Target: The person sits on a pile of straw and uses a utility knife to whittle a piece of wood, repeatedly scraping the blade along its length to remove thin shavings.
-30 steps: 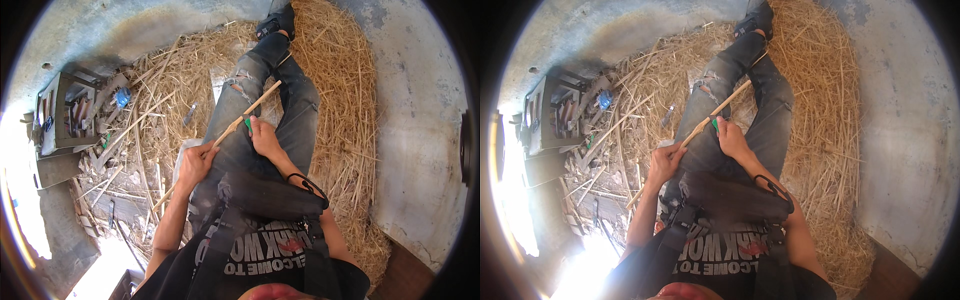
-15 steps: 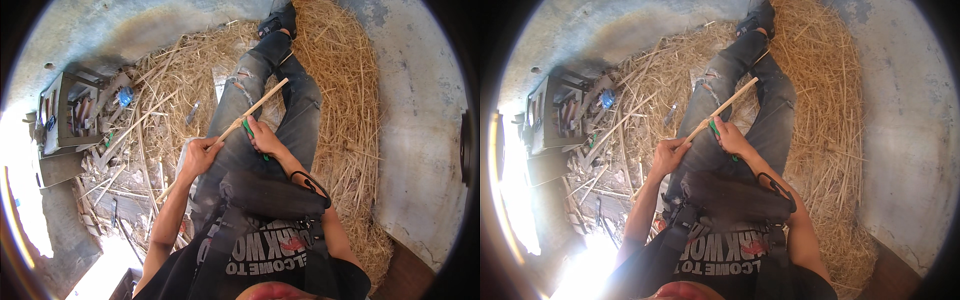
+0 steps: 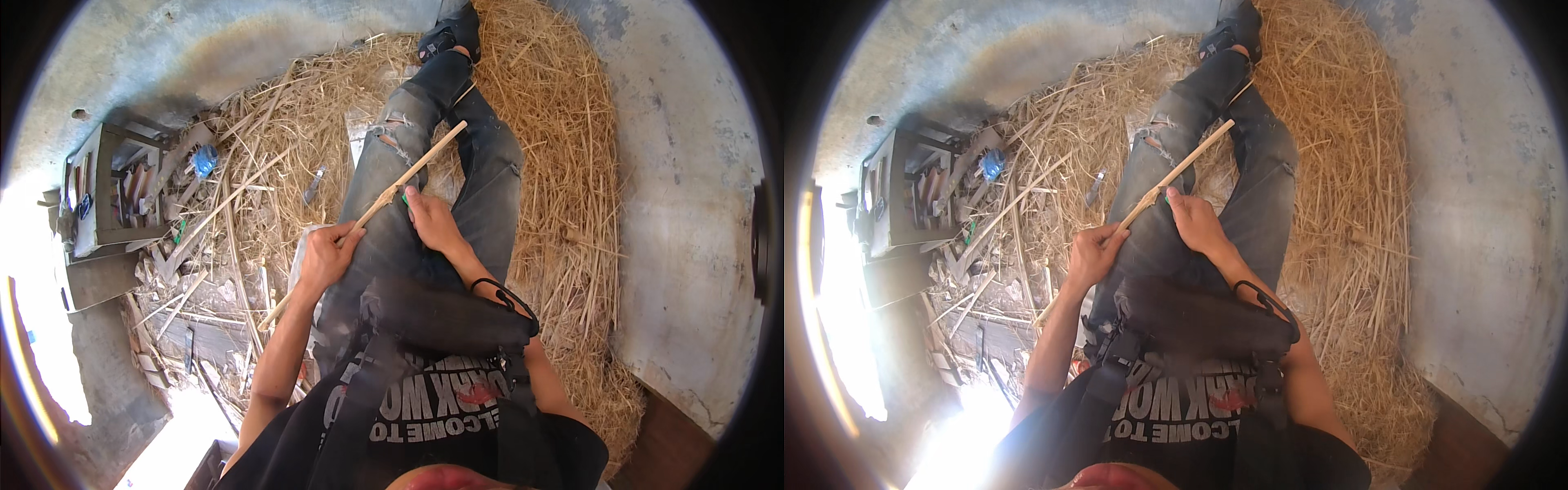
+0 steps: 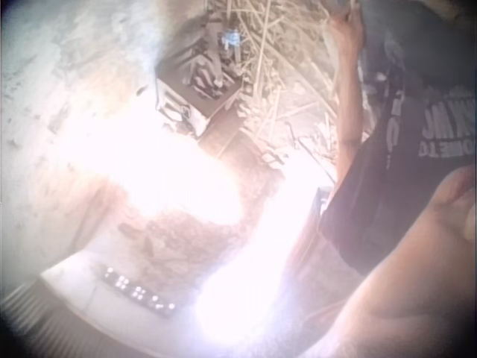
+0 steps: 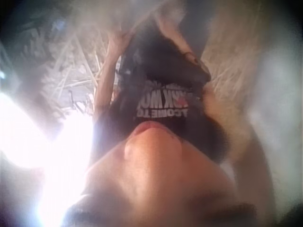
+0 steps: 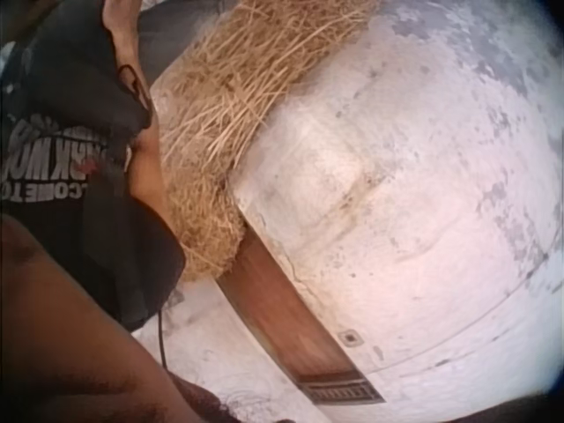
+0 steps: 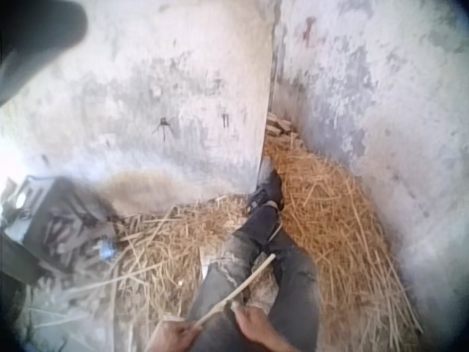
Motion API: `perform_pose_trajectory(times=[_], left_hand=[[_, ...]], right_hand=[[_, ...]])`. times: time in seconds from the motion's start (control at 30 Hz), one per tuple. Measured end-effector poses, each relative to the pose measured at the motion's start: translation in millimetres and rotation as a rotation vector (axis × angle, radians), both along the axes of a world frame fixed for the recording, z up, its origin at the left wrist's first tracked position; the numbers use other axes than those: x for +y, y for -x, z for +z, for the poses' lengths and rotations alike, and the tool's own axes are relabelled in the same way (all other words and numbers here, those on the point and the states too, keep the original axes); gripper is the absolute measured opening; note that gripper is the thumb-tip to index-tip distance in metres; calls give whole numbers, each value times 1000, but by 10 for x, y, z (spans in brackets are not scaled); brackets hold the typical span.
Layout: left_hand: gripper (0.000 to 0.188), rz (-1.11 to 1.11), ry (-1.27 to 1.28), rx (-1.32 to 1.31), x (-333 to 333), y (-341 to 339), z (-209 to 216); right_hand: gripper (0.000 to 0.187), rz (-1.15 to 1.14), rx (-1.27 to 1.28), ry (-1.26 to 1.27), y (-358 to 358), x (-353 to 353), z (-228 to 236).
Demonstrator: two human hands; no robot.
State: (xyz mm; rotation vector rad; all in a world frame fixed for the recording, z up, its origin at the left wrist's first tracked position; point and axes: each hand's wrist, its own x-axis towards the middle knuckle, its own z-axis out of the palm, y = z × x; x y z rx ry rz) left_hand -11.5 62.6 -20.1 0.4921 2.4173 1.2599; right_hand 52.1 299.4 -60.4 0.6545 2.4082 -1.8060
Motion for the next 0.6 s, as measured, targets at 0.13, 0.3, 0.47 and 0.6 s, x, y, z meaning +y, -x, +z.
perform_pose_trajectory(times=[0.13,0.3,0.47,0.6], left_hand=[[31,5,49,-72,10,-9,109],[31,-47,29,-64,7,55,68],[32,-99,-2,-159,-47,154,-31],[32,-115,19,-196,-29,207,24]], right_hand=[[74,7,-26,-86,43,-61,105],[76,95,-55,22,31,-8,-52],[69,120,-319,492,76,81,94],[70,181,-376,715,81,146,114]])
